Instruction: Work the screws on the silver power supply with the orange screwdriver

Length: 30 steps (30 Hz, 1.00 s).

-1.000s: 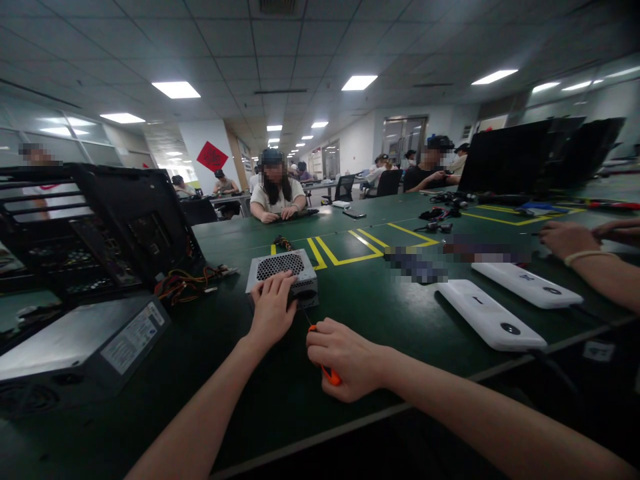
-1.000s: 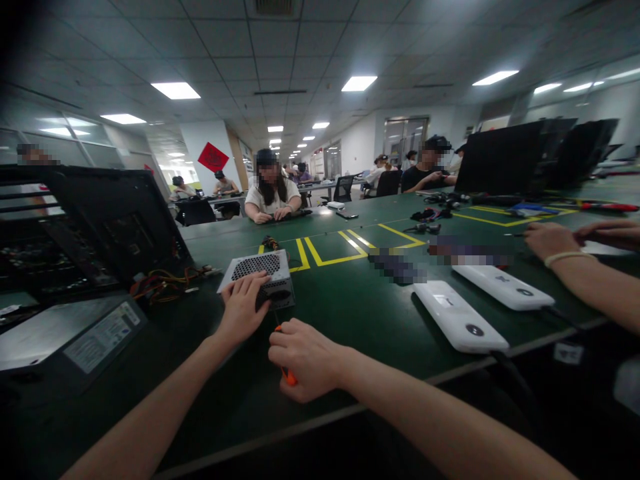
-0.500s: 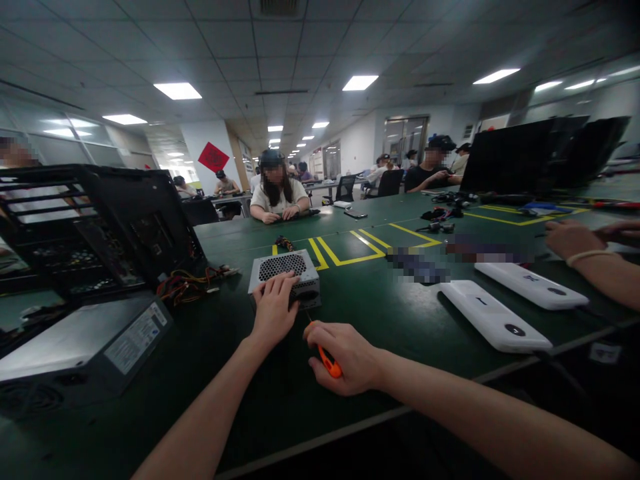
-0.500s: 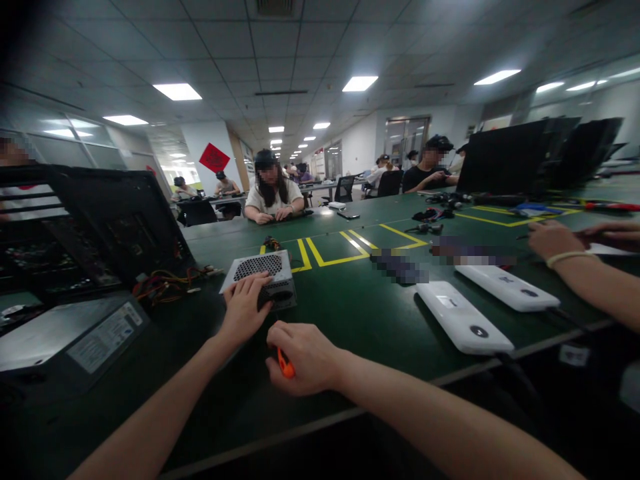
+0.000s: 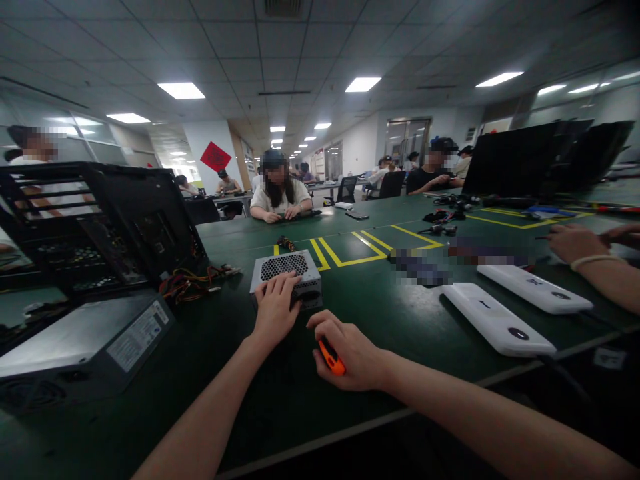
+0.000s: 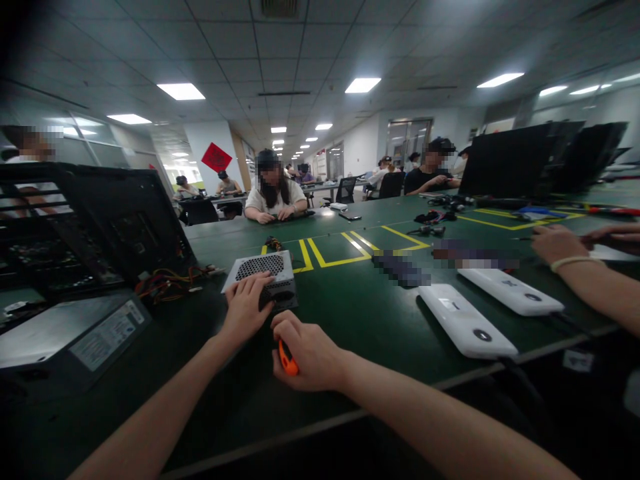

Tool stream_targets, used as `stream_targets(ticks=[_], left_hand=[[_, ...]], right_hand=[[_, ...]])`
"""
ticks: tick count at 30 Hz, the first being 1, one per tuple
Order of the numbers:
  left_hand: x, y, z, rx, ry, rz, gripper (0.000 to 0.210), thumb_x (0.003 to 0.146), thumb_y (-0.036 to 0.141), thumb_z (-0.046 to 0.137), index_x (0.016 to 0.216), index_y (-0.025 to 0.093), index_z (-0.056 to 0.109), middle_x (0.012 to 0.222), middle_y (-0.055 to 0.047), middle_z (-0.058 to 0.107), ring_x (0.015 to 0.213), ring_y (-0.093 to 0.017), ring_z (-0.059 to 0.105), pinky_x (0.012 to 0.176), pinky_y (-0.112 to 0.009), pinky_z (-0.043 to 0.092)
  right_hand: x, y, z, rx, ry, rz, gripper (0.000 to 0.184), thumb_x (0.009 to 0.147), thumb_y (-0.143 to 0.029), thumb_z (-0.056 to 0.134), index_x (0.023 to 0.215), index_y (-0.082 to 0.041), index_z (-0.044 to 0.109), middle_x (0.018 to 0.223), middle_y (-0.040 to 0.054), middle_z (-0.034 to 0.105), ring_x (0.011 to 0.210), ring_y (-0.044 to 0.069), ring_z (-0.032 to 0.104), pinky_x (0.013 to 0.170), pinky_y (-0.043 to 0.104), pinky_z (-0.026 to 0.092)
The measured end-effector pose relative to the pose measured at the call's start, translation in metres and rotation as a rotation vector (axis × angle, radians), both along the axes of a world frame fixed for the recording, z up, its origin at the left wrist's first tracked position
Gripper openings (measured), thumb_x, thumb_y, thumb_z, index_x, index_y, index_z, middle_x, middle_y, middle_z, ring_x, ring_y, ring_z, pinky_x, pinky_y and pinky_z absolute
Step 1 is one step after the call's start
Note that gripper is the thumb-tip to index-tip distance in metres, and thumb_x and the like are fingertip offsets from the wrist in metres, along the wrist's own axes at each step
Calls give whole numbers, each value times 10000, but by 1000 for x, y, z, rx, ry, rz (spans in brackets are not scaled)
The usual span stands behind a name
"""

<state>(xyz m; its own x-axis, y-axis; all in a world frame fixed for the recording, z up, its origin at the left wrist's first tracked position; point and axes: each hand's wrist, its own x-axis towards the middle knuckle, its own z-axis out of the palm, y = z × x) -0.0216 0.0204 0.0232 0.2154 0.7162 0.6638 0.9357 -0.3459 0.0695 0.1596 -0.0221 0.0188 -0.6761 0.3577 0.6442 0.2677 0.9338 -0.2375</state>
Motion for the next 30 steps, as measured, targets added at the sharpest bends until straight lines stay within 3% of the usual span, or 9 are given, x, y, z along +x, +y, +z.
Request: stream_targets(ticks=[3, 8, 15, 19, 23, 25, 27, 30], left_hand=[[0, 0, 1, 2, 2, 9, 400, 741, 185, 536, 1132, 239, 476, 1262, -47, 508, 1155, -235, 415, 919, -413, 271], [1, -1, 1, 11, 1, 2, 400, 737, 182, 542, 1127, 243, 476, 1258, -44, 510, 1152, -235, 418, 916, -414, 273], [0, 1, 1, 24, -2, 0, 401, 731, 183, 555, 1121, 238, 478, 1250, -37, 518, 1138, -229, 428, 915, -410, 273], [1, 0, 1, 19, -2, 1, 397, 736, 184, 551, 1123, 239, 480, 1255, -43, 515, 1141, -236, 424, 910, -413, 275], [1, 0, 1, 20, 0, -6, 398, 735, 180, 551, 1121, 245, 480, 1259, -40, 512, 1142, -235, 423, 911, -413, 270], [0, 0, 0, 24, -2, -6, 404, 733, 177, 553, 1123, 245, 476, 1257, -37, 513, 1142, -232, 425, 912, -412, 269], [0, 0, 0, 24, -3, -4, 404, 734, 180, 552, 1125, 243, 475, 1257, -38, 513, 1143, -233, 426, 913, -413, 269], [0, 1, 0, 23, -2, -4, 404, 737, 185, 547, 1131, 241, 474, 1255, -40, 515, 1145, -233, 425, 919, -415, 269]], right_hand=[[0, 1, -1, 49, -74, 54, 173, 735, -184, 497, 902, -181, 452, 994, 88, 536, 829, 151, 528, 693, 258, 449], [0, 2, 3, 123, -76, 78, 196, 768, -340, 529, 876, -183, 485, 942, 79, 577, 746, 152, 526, 688, 284, 441], [1, -3, 1, 85, -44, -16, 203, 701, -198, 481, 896, -162, 438, 990, 115, 500, 768, 152, 508, 627, 256, 442], [0, -1, 1, 204, -103, 17, 107, 754, -266, 500, 811, -176, 482, 870, 67, 532, 709, 140, 492, 627, 261, 417], [-2, 0, 1, 311, -153, 25, 170, 801, -343, 490, 746, -182, 501, 784, 47, 553, 664, 141, 472, 636, 285, 398], [-2, -1, 1, 259, -144, 10, 112, 798, -271, 466, 838, -172, 499, 824, 55, 552, 679, 140, 478, 642, 279, 407], [-1, -2, 0, 157, -98, -17, 171, 773, -209, 447, 934, -154, 463, 907, 79, 534, 708, 138, 485, 621, 258, 419], [1, -2, 1, 83, -62, -18, 181, 734, -189, 469, 911, -160, 453, 960, 95, 507, 748, 138, 491, 607, 238, 429]])
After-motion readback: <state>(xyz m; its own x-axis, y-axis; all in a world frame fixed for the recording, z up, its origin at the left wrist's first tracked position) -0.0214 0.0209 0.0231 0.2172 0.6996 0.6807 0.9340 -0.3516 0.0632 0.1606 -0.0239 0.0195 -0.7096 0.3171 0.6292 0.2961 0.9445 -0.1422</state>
